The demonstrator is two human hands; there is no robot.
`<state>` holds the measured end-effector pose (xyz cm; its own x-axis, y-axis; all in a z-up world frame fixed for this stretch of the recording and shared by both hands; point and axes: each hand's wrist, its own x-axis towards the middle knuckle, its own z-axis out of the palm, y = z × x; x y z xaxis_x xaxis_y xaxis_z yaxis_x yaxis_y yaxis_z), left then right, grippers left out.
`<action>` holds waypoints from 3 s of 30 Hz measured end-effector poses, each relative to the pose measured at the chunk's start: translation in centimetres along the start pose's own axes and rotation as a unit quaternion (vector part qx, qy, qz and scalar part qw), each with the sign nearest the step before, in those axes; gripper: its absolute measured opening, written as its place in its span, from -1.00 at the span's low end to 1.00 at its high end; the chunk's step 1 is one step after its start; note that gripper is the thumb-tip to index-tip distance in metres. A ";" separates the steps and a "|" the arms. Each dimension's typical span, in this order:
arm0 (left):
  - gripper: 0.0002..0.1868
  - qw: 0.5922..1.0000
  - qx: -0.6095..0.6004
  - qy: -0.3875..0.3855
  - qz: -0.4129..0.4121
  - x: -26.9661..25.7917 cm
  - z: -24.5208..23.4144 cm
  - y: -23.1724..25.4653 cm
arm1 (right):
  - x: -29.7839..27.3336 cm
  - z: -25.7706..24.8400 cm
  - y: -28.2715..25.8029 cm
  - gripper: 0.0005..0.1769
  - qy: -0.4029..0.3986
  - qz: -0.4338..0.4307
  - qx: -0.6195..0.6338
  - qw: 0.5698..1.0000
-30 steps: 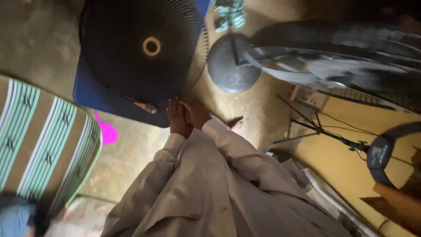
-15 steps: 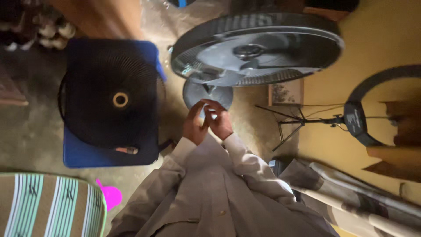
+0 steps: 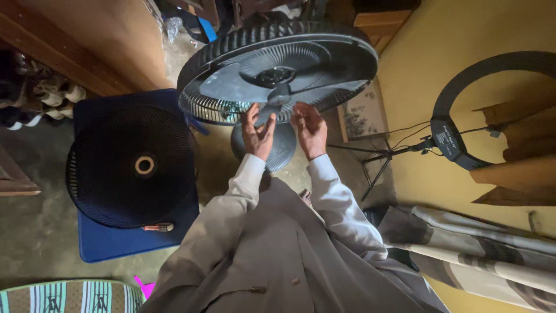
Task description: The person uses a screwdriver to loosen and remove the front grille of a standing fan, then unscrews the central hub nut to detach the fan blade. The removed parts are placed on a nearby blue stool.
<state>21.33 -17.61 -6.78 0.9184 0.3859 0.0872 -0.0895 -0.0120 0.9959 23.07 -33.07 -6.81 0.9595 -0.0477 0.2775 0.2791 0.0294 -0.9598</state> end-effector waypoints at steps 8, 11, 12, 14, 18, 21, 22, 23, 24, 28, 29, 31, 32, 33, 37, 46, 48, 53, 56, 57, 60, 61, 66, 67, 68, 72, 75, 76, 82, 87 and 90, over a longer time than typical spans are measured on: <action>-0.37 0.986 -0.160 0.038 0.031 0.2 -0.5 -1.5 | -1.4 0.1 -7.4 -0.39 0.124 -0.173 -0.287 0.934; -0.31 0.981 -0.188 0.027 0.047 -0.1 -0.4 -0.4 | -1.3 0.0 -9.1 -0.14 0.045 -0.216 -0.362 0.906; -0.29 0.982 -0.178 0.024 0.054 -0.2 -0.3 0.2 | -1.2 -0.1 -9.2 -0.09 0.017 -0.205 -0.383 0.901; -0.27 0.982 -0.177 0.011 0.067 -0.4 -0.1 1.6 | -1.0 0.0 -8.4 -0.06 0.005 -0.195 -0.399 0.896; -0.29 0.978 -0.187 -0.021 0.092 -2.3 0.8 3.9 | -1.6 -0.2 -4.8 -0.03 0.001 -0.172 -0.402 0.899; -0.38 0.981 -0.160 -0.043 0.105 -4.1 1.4 4.2 | -2.4 -0.7 -1.5 -0.52 -0.041 0.000 -0.365 0.930; -0.41 0.982 -0.149 -0.051 0.108 -4.6 1.5 4.0 | -2.7 -1.0 -0.6 -0.52 -0.057 0.024 -0.379 0.923; -0.44 0.985 -0.138 -0.050 0.093 -4.9 1.6 3.8 | -2.9 -1.2 0.2 -0.52 -0.072 0.048 -0.392 0.916; -0.48 0.987 -0.127 -0.049 0.079 -5.0 1.8 3.4 | -3.0 -1.4 0.9 -0.52 -0.087 0.072 -0.405 0.907; -0.56 0.992 -0.111 -0.038 0.052 -5.3 1.4 2.0 | -3.5 -1.5 1.5 -0.66 -0.079 0.036 -0.300 0.950; -0.56 0.992 -0.108 -0.036 0.046 -5.4 1.4 1.7 | -3.5 -1.4 1.1 -0.74 -0.079 0.013 -0.289 0.954; -0.57 0.994 -0.101 -0.029 0.036 -5.2 1.2 1.4 | -3.2 -1.0 -0.4 -0.78 -0.065 -0.017 -0.271 0.960; -0.56 0.995 -0.096 -0.029 0.028 -5.1 1.0 1.3 | -3.1 -0.5 -1.3 -0.75 -0.050 -0.023 -0.265 0.963; -0.56 0.995 -0.091 -0.028 0.019 -5.1 0.9 1.3 | -3.0 -0.3 -2.4 -0.71 -0.036 -0.029 -0.260 0.965; -0.53 0.996 -0.086 -0.027 0.002 -4.9 0.5 1.2 | -2.6 0.6 -6.4 -0.59 -0.023 -0.020 -0.231 0.973; -0.51 0.990 -0.140 -0.006 0.019 -4.2 0.1 -0.9 | -2.9 1.1 -8.6 -0.59 -0.011 -0.054 -0.221 0.974; -0.52 0.989 -0.141 -0.014 0.033 -4.2 -0.1 -1.2 | -3.0 1.0 -8.5 -0.68 0.002 -0.046 -0.219 0.975; -0.54 0.993 -0.098 -0.017 0.058 -4.1 -0.2 -0.9 | -2.9 1.0 -8.4 -0.61 0.001 -0.034 -0.218 0.975; -0.55 0.996 -0.084 -0.015 0.036 -3.8 -0.2 -0.5 | -2.5 1.2 -8.2 -0.61 0.003 -0.029 -0.220 0.975; -0.55 0.997 -0.066 -0.014 0.031 -3.9 -0.2 -0.5 | -2.6 1.1 -8.1 -0.62 0.004 -0.017 -0.224 0.975; -0.56 0.995 -0.083 -0.012 0.052 -3.8 0.0 -0.9 | -2.6 0.9 -7.9 -0.67 -0.003 -0.136 -0.239 0.961; -0.56 0.993 -0.099 -0.011 0.067 -3.6 0.1 -1.0 | -2.6 0.8 -7.9 -0.65 -0.001 -0.102 -0.235 0.967; -0.55 0.994 -0.082 -0.015 0.069 -3.6 0.2 -2.3 | -2.6 0.8 -8.2 -0.60 0.002 -0.044 -0.200 0.979; -0.55 0.994 -0.079 -0.019 0.068 -3.6 0.2 -2.5 | -2.5 0.7 -8.3 -0.59 -0.001 -0.037 -0.207 0.978; -0.55 0.993 -0.093 -0.020 0.075 -3.5 0.4 -2.6 | -2.5 0.7 -8.4 -0.58 -0.003 -0.030 -0.214 0.976; -0.56 0.990 -0.124 -0.019 0.069 -3.3 0.8 -2.9 | -2.4 1.1 -8.2 -0.62 0.003 -0.077 -0.200 0.977; -0.56 0.992 -0.120 -0.013 0.035 -3.1 1.0 -3.0 | -2.0 1.4 -7.4 -0.71 0.000 0.043 -0.256 0.966; -0.56 0.993 -0.117 -0.011 0.022 -3.0 1.0 -3.0 | -1.8 1.4 -7.1 -0.72 -0.014 0.020 -0.248 0.968; -0.55 0.991 -0.106 -0.017 0.076 -2.7 0.9 -3.8 | -0.2 2.7 -4.8 -0.83 -0.029 0.004 -0.233 0.972; -0.59 0.993 -0.109 -0.009 0.053 -2.6 0.4 -4.5 | 0.4 4.6 -3.8 -0.76 0.017 0.063 -0.251 0.966; -0.61 0.993 -0.105 0.002 0.054 -2.5 -0.1 -5.0 | 0.6 5.0 -3.9 -0.76 0.017 0.034 -0.206 0.978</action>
<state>19.47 -18.44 -11.94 0.8974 0.3971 0.1924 -0.2659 0.1388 0.9540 22.75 -28.18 -2.70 0.9718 -0.0925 0.2170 0.1686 -0.3714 -0.9130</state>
